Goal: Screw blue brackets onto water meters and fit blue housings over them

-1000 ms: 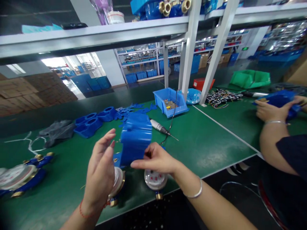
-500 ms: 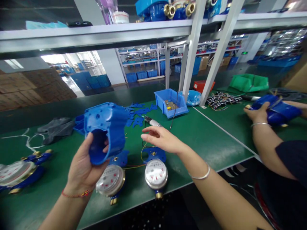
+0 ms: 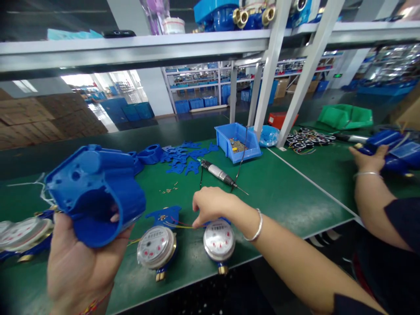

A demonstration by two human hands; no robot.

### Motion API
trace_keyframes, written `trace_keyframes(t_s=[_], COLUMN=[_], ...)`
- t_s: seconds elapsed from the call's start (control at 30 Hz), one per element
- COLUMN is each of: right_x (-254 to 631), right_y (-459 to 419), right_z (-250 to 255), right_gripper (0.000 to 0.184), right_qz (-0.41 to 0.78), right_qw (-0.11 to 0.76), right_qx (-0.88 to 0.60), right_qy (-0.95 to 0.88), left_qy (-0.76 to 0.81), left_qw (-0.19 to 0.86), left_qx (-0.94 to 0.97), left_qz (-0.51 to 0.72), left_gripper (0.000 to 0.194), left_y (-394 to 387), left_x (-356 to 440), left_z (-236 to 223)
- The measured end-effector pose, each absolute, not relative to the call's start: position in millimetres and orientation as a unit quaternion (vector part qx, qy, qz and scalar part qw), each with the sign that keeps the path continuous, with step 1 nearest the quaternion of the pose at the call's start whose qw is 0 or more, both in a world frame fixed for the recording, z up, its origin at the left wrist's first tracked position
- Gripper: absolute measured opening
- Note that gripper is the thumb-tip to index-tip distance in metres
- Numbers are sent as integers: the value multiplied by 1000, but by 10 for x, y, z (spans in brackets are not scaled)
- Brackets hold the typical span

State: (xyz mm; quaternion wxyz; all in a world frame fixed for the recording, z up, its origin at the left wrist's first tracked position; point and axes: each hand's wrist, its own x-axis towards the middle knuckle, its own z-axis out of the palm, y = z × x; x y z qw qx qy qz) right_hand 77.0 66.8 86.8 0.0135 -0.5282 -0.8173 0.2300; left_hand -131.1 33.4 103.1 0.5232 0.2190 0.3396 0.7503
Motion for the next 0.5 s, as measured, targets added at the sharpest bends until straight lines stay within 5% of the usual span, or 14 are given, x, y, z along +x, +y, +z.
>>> trace_keyframes(t_s=[0.23,0.5], right_x=[594,910], right_y=[643,500], right_z=[737,565], right_gripper=[37,32], right_qz=[280,481], right_qw=[-2,169], right_qx=[-466,-432], right_qy=[-839,-744], left_qy=[343,361], left_qw=[577,617], left_qx=[187,186], left_qz=[717,675], left_gripper=[30,23], left_y=[308,372], left_x=[-1293,-1238], left_z=[917,784])
